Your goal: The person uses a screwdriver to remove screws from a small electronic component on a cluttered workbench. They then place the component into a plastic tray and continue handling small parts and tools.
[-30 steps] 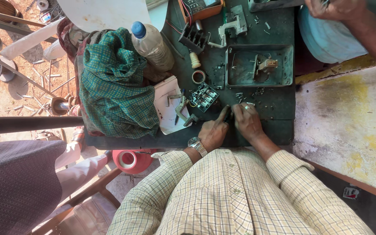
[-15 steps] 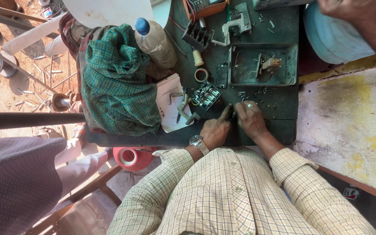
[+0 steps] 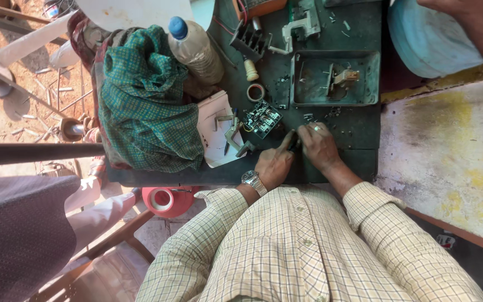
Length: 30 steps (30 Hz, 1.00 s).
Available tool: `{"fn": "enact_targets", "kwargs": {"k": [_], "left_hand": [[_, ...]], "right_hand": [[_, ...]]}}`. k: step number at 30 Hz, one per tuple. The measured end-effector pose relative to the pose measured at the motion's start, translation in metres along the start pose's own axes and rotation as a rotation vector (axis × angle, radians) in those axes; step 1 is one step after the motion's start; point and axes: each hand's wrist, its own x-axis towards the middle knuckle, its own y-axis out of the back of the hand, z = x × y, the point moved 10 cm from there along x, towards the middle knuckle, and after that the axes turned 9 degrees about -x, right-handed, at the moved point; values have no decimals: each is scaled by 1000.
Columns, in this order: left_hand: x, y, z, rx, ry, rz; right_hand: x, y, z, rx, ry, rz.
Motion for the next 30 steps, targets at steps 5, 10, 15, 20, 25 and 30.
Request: {"fn": "enact_targets", "kwargs": {"k": [5, 10, 15, 20, 25, 30], "left_hand": [[0, -2, -1, -13, 27, -38], [-4, 1, 0, -40, 14, 2], [-2, -4, -2, -29, 58, -58], [-4, -1, 1, -12, 29, -59], [0, -1, 3, 59, 15, -48], [3, -6, 0, 109, 49, -54]], "right_hand": [[-6, 13, -6, -28, 26, 80], [3, 12, -5, -66, 8, 97], [-7, 36, 45, 538, -475, 283], [-33, 46, 44, 1930, -737, 355], [-29, 93, 14, 2292, -603, 281], [-33, 110, 4, 2367, -637, 277]]}}
